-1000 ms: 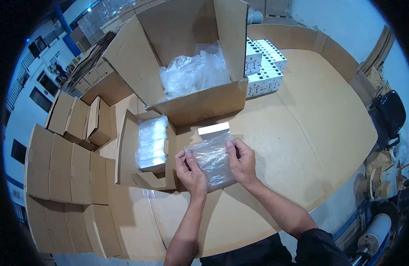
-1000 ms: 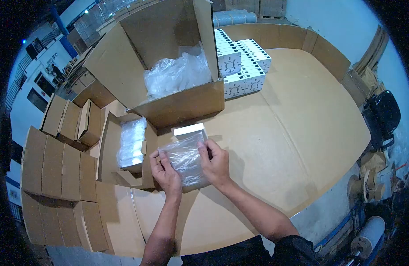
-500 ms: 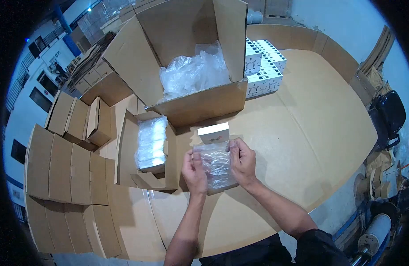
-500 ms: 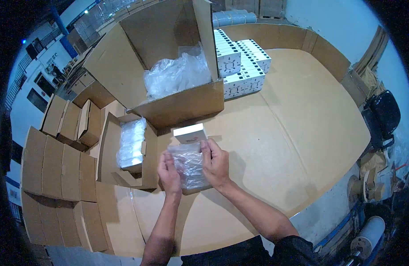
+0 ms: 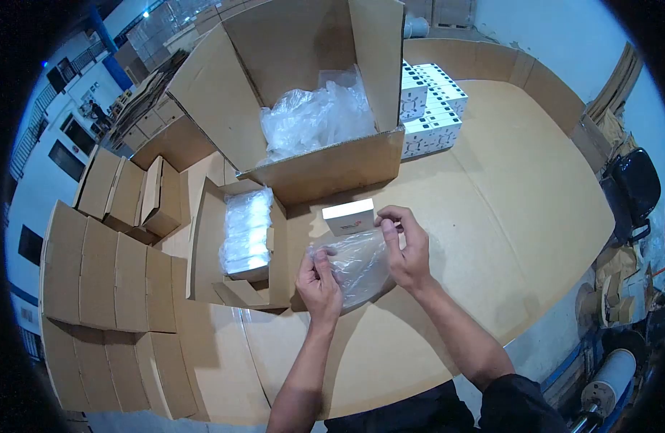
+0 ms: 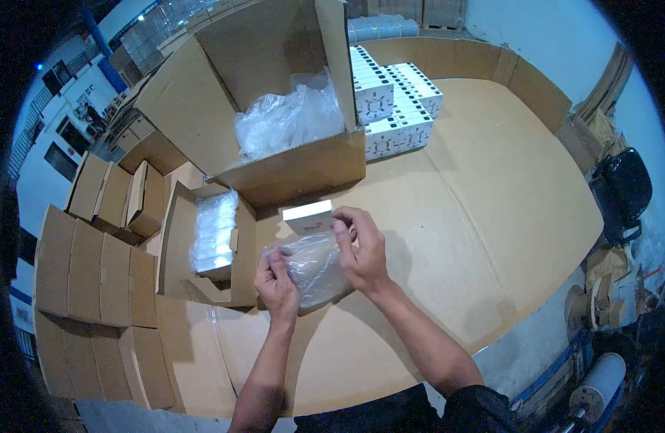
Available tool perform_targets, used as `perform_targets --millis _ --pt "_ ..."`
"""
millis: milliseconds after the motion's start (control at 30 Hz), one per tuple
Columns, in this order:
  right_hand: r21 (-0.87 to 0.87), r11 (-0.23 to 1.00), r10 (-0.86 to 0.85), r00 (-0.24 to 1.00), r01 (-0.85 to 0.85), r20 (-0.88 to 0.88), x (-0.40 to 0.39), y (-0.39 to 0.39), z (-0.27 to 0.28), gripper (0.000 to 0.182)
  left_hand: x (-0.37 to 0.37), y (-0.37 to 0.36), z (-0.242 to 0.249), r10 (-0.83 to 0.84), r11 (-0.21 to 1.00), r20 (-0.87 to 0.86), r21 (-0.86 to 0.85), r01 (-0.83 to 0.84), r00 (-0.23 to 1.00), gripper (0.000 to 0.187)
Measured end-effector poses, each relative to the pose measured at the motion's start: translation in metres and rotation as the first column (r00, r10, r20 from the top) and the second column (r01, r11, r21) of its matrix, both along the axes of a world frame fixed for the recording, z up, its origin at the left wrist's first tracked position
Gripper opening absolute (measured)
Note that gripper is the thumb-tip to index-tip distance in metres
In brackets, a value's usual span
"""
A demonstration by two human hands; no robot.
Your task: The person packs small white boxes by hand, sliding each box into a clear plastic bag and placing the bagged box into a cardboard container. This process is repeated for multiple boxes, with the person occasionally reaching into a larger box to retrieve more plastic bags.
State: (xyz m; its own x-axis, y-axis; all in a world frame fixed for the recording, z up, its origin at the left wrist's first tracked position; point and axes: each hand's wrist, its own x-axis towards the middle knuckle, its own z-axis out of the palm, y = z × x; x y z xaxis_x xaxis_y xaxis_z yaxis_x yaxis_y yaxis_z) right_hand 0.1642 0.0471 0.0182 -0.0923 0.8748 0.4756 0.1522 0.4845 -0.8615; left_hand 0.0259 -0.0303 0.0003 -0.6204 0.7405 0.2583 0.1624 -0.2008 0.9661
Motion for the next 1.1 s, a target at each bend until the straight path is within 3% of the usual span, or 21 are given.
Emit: perform_targets --millis 33,167,367,467,867,1100 --pt "0.196 0.98 0.029 0.997 -0.042 0.066 0.003 0.002 0.004 0.012 -0.003 -0.001 -0.005 -0.013 1.0 -0.031 -0.012 0.013 0.999 0.032" --pt "0.366 0.922 0.044 0.973 -0.127 0.226 0.008 0.001 0.01 0.024 -0.001 -0.001 -0.008 -0.022 0.999 -0.162 0.029 0.027 0.986 0.029" --pt "0.327 0.931 0.09 0.969 -0.164 0.229 0.008 0.0 0.008 0.029 -0.004 -0.001 -0.011 0.008 0.999 -0.299 0.053 0.008 0.954 0.026" --pt "0.333 0.927 0.086 0.964 -0.17 0.251 0.01 0.0 0.007 0.028 -0.003 -0.003 -0.006 -0.037 0.999 -0.206 0.01 0.04 0.978 0.026" --pt "0.304 0.942 0.073 0.971 -0.142 0.227 0.016 0.005 0.014 0.025 -0.006 -0.003 -0.013 -0.011 1.0 -0.15 -0.024 0.008 0.989 0.026" --pt "0.287 0.942 0.107 0.964 -0.177 0.243 0.019 0.007 0.012 0.021 -0.006 -0.003 -0.013 0.009 1.0 -0.203 0.001 -0.009 0.979 0.026"
